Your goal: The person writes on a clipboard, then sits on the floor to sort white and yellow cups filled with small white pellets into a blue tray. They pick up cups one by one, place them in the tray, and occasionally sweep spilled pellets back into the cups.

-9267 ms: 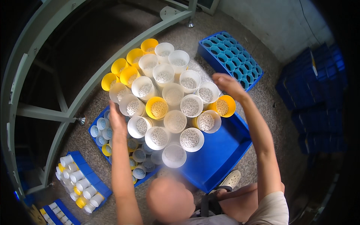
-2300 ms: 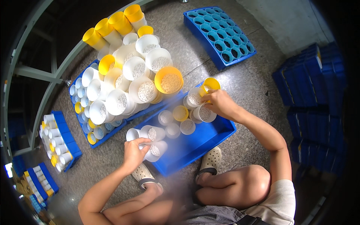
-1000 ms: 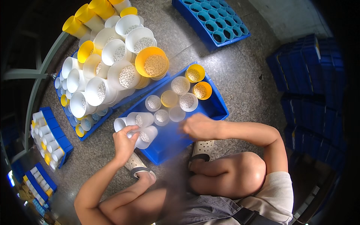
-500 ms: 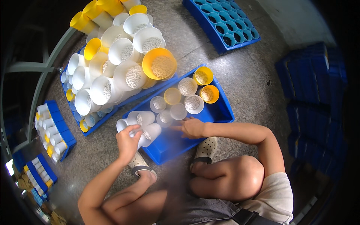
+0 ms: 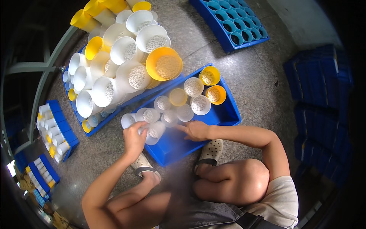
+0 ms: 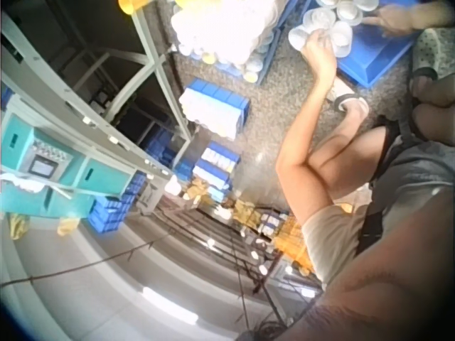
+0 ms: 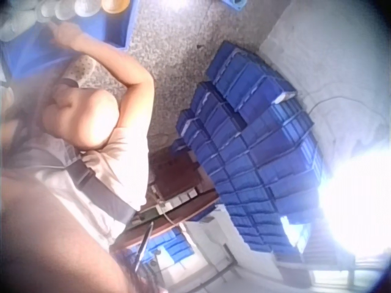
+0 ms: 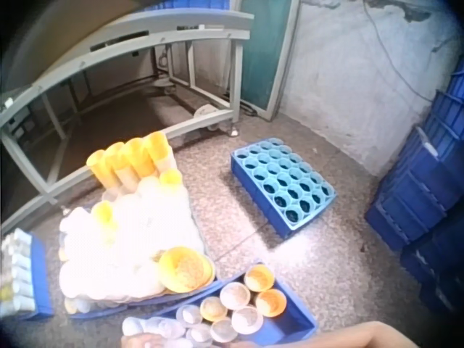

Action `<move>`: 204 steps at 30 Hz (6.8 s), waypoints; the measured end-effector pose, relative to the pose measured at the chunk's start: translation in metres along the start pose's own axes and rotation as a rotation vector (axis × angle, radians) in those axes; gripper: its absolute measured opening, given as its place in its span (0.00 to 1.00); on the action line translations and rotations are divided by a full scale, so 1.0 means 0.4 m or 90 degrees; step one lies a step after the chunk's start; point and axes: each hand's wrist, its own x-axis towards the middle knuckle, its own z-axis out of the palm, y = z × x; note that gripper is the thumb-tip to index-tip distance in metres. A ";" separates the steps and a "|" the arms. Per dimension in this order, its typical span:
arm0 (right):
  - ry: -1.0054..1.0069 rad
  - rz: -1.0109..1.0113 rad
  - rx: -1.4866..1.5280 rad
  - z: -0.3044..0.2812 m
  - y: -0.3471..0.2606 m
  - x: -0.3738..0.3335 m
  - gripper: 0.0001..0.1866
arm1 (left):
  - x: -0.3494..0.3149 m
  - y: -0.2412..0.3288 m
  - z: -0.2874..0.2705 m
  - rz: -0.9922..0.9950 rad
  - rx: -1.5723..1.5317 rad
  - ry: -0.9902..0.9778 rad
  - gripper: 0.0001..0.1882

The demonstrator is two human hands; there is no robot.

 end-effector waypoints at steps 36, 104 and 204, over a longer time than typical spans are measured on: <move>-0.154 -0.149 0.093 -0.414 -0.151 -0.280 0.22 | 0.076 0.236 -0.451 0.229 -0.161 -0.728 0.20; 0.324 -0.041 0.111 -0.430 -0.245 -0.267 0.14 | -0.141 0.100 -0.413 -0.171 -0.055 -0.092 0.15; 0.389 0.080 0.012 -0.540 -0.057 -0.396 0.15 | -0.195 0.156 -0.621 -0.231 -0.035 0.129 0.16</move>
